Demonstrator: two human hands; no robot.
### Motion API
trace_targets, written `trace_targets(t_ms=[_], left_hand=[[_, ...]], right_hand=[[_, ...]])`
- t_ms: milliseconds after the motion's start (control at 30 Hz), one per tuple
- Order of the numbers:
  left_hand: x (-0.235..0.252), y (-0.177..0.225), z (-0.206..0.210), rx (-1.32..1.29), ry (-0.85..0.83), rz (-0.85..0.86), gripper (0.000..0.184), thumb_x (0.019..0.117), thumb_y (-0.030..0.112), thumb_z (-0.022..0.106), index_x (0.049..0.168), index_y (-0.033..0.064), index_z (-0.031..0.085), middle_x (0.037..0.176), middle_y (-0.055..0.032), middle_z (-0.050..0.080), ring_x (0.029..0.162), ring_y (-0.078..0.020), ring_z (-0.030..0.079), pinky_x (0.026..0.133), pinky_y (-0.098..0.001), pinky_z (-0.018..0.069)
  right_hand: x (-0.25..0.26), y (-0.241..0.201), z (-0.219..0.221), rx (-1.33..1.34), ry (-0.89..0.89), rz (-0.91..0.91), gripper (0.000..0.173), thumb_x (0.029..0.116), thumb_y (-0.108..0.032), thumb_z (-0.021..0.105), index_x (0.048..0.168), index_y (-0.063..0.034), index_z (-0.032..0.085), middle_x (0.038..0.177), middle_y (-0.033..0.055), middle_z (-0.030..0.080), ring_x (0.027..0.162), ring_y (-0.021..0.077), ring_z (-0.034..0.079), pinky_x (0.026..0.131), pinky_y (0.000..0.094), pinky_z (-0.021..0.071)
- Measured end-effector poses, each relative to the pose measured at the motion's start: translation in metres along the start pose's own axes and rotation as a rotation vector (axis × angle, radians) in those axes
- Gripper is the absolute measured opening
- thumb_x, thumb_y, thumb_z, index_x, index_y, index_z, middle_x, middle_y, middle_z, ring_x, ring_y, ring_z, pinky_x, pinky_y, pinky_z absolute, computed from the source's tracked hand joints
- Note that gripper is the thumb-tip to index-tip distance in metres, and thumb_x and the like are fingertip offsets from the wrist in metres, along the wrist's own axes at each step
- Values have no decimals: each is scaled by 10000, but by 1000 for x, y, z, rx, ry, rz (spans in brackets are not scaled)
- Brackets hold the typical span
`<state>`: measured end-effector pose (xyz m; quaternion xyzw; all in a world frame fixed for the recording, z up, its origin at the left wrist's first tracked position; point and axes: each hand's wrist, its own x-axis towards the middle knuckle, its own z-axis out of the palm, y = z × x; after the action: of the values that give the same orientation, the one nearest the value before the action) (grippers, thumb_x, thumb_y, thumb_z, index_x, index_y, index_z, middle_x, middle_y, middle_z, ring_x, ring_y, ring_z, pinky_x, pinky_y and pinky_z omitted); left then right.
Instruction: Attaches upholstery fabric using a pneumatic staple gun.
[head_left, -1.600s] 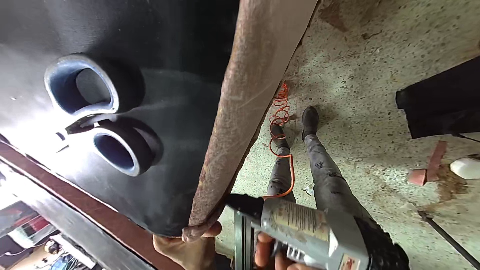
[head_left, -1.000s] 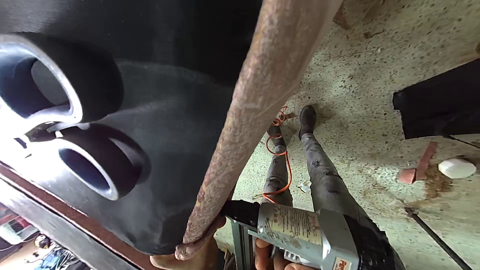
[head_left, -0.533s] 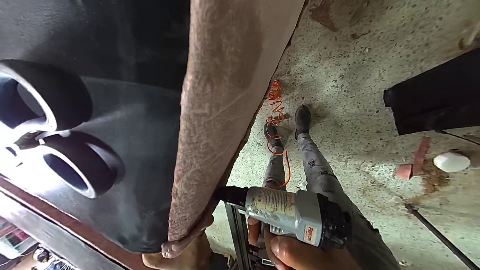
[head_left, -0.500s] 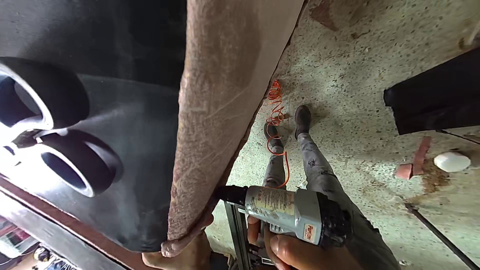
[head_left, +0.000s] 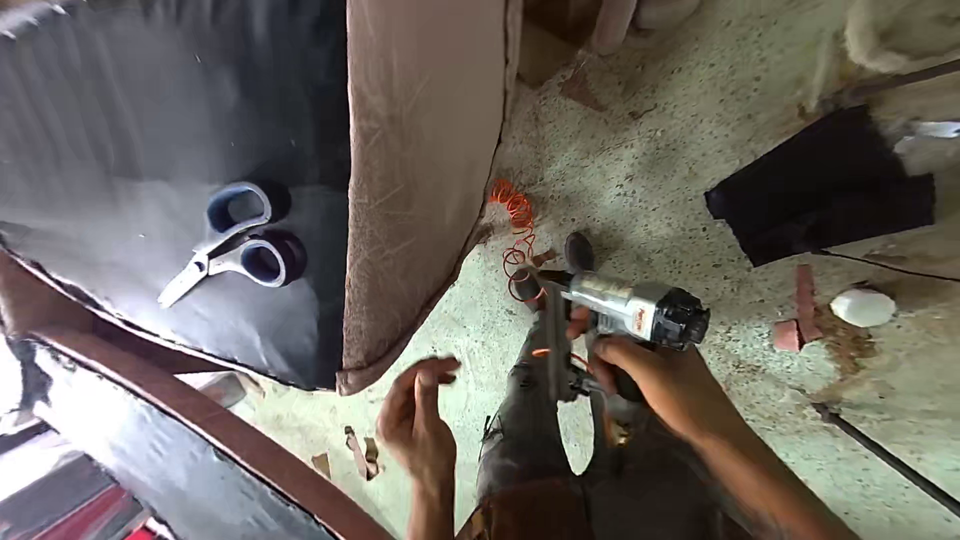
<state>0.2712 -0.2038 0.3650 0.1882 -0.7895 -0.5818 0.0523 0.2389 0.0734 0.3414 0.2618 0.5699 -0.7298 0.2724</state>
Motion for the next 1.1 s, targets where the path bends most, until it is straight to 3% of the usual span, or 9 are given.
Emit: trace_targets(t_ms=[100,167,267,467,600,667,767,1000,1100], left_hand=[[30,-8,12,19,-66,111,324,1079,230,517,1195,0,713,1220,-165,727,1121,-350,706,976,-519,590],[29,-13,18,53,-85,89,343,1084,186,491,1336,8,641,1369,-126,663,1282,-297,626,1098,-493,518],[28,-21,33,54,-146,31,429,1083,206,491,1495,90,517,1502,-49,563,1394,-213,523,1150,-464,468],[54,-70,76,72,-94,23,341,1054,182,559,1360,54,641,1357,-89,667,1260,-194,633,1100,-444,515],[69,-78,109,8,-95,-113,373,1014,115,596,1350,-47,608,1361,-188,640,1263,-250,622,1104,-434,494],[67,-79,119,40,-198,-288,466,1008,184,629,1420,-20,554,1426,-187,595,1310,-271,585,1115,-471,473],[72,-94,121,242,-288,-303,529,991,321,661,1453,86,555,1392,-145,631,1266,-280,622,1085,-534,495],[91,-53,125,349,-131,-309,417,1016,249,612,1382,49,597,1307,-188,659,1172,-315,655,1030,-543,516],[80,-3,128,438,-252,-287,402,1010,266,594,1373,93,600,1255,-137,689,1058,-278,710,946,-530,581]], right_hand=[[-29,-6,-60,-266,218,-54,292,875,-251,672,1161,-215,718,845,73,711,549,234,620,485,405,551],[-56,-6,-98,-413,331,-107,306,869,-324,656,1161,-244,700,835,42,707,559,219,631,496,429,557],[-99,-7,-142,-510,476,-160,331,885,-363,648,1187,-235,691,866,27,712,583,202,647,520,451,571],[-178,-33,-174,-354,591,-267,364,888,-254,647,1238,-157,669,1058,65,742,574,234,648,494,412,567],[-204,-44,-176,-246,570,-312,392,892,-219,649,1266,-103,649,1065,118,736,559,250,641,478,394,563],[-212,-47,-180,-231,546,-327,413,877,-194,647,1276,-86,636,1091,131,734,561,254,641,471,390,558],[-215,-52,-195,-249,525,-336,387,888,-201,666,1259,-89,648,1080,120,739,580,249,651,489,400,566],[-208,-78,-252,-330,536,-359,359,900,-261,664,1231,-122,671,1040,77,750,612,225,669,522,411,580],[-206,-95,-285,-373,549,-381,361,910,-264,661,1247,-133,674,998,66,748,614,203,668,530,404,583]])
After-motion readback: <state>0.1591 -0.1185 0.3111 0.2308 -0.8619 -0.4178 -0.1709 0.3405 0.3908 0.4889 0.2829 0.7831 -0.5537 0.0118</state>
